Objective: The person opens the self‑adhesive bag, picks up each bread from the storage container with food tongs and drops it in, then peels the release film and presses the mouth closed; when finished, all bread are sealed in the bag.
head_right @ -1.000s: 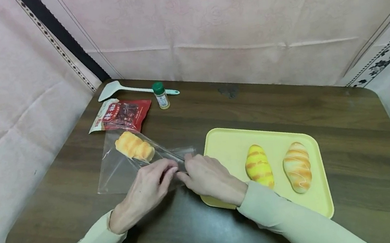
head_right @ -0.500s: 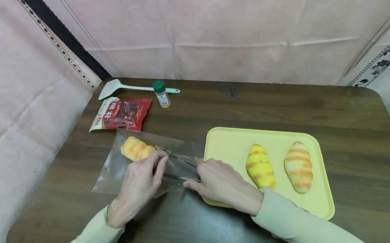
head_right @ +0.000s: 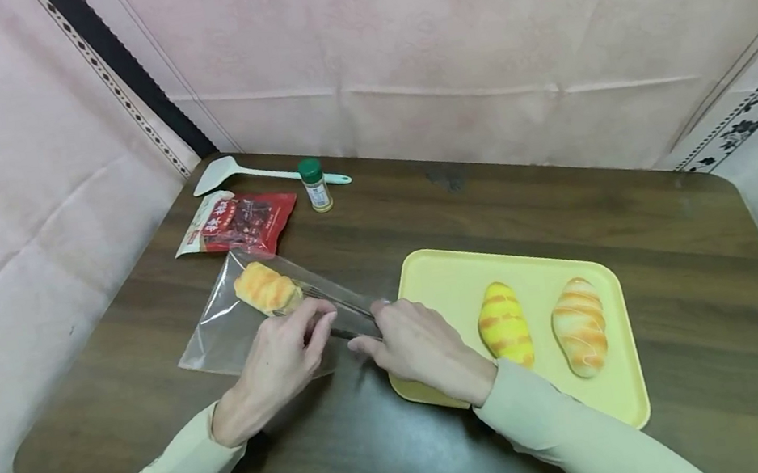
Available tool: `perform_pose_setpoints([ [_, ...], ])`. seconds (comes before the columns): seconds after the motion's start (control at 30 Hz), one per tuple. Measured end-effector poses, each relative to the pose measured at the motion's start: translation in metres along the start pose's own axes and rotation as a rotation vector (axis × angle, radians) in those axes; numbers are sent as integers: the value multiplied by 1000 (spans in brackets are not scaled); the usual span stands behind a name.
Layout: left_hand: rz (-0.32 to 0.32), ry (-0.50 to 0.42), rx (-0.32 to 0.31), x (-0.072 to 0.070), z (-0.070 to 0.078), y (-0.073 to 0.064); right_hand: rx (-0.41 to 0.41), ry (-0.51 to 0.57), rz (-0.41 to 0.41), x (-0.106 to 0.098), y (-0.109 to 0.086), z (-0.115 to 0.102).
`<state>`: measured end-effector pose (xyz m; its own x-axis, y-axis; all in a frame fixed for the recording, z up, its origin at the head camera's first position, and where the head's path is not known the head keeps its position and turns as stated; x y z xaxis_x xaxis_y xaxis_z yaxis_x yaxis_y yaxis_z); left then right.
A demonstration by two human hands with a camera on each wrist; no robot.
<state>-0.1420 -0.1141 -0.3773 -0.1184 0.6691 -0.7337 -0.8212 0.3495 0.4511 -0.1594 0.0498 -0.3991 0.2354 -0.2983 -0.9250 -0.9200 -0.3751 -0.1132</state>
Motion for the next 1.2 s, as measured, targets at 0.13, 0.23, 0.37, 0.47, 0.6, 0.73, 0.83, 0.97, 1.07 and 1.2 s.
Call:
perform_pose_setpoints([
  [0.13, -1, -52, -6, 1, 0, 0, -5, -5, -24, 2, 8, 0],
  [0.23, 23, -10, 8, 1, -1, 1, -10, -21, -34, 4, 12, 0],
  [0.37, 55, 73, 7, -1, -7, 3, 11, -42, -41, 5, 12, 4],
  [0.47, 61, 74, -7, -3, -11, 6, 35, -63, -35, 3, 5, 9],
  [0.6, 57, 36, -29, -4, -15, 8, 65, -71, -19, -3, -13, 18],
  [0.73, 44, -31, -59, -3, -17, 10, 97, -78, -13, -7, -39, 28],
  [0.83, 39, -105, -76, 0, -16, 11, 121, -86, -2, -9, -59, 37],
  [0.97, 49, -164, -109, 3, -14, 10, 159, -59, 15, -9, -81, 48],
  [1.07, 54, -184, -153, 4, -12, 8, 195, -38, 20, -11, -98, 57],
  [1.2, 66, -190, -193, 3, -11, 5, 236, -34, 30, -15, -121, 69],
])
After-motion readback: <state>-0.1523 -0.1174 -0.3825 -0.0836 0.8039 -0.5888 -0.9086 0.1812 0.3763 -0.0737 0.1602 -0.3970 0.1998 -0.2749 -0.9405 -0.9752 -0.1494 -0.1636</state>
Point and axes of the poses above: each hand's wrist, its own y-axis towards the middle knuckle, its own x-axis out of the palm, z = x × y, the point moved 6 cm from there along y, towards the middle knuckle, and after that the axes turned 9 degrees about -y, right-handed, at the moved point
